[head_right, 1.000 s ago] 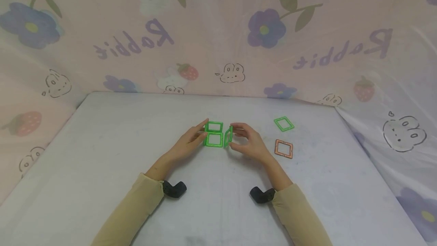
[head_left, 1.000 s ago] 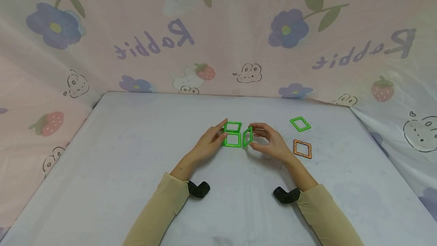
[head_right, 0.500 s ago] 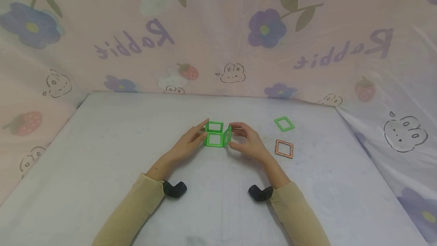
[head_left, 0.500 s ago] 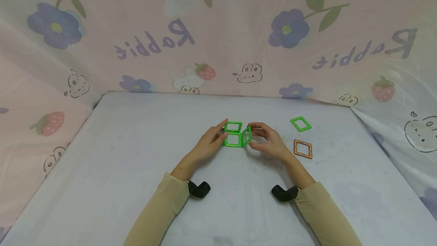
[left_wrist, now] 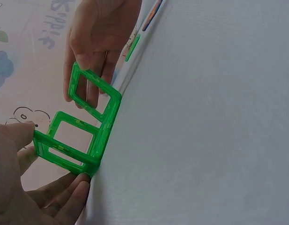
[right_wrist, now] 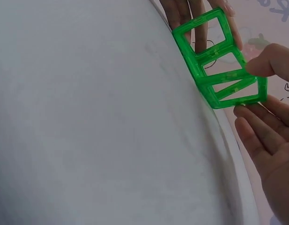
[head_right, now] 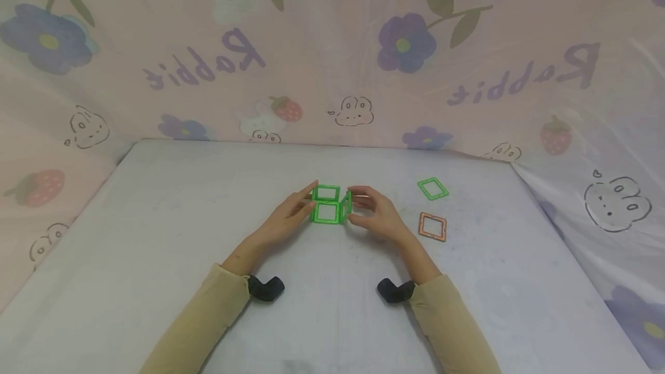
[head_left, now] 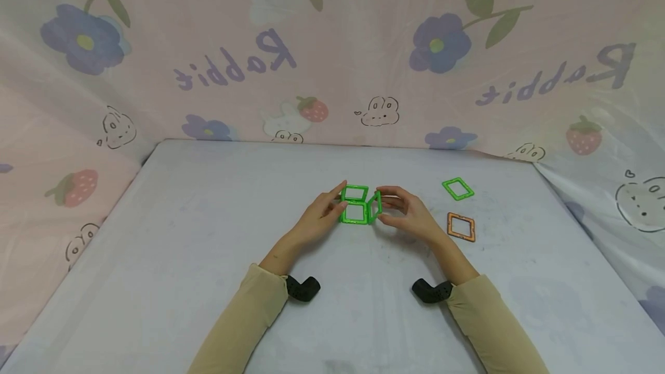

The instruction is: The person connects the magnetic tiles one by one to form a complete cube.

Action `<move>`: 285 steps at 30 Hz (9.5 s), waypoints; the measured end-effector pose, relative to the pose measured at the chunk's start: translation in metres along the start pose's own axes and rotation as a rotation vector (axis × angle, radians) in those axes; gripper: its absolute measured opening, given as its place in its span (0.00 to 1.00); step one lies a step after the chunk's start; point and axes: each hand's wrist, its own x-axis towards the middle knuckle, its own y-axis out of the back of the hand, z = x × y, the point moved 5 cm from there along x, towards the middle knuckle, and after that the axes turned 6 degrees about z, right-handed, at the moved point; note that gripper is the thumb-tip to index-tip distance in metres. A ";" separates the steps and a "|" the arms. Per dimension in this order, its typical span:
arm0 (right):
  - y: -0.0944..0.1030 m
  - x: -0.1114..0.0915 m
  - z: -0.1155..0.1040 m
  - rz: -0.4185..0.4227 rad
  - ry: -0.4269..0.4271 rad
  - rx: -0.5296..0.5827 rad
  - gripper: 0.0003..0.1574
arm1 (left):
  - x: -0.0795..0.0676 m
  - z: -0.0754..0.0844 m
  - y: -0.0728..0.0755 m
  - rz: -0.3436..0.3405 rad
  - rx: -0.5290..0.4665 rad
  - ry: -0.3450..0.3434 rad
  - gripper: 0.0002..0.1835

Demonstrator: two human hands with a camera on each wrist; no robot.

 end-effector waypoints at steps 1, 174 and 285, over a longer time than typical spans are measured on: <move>0.000 0.000 0.000 -0.001 0.000 0.004 0.39 | 0.000 0.000 0.000 0.001 0.000 0.000 0.29; 0.000 0.004 -0.028 0.186 -0.037 -0.028 0.16 | -0.001 0.005 0.003 0.174 -0.142 0.080 0.15; 0.085 0.000 0.043 0.760 -0.418 -0.066 0.21 | -0.005 0.004 -0.016 0.049 -0.095 0.051 0.31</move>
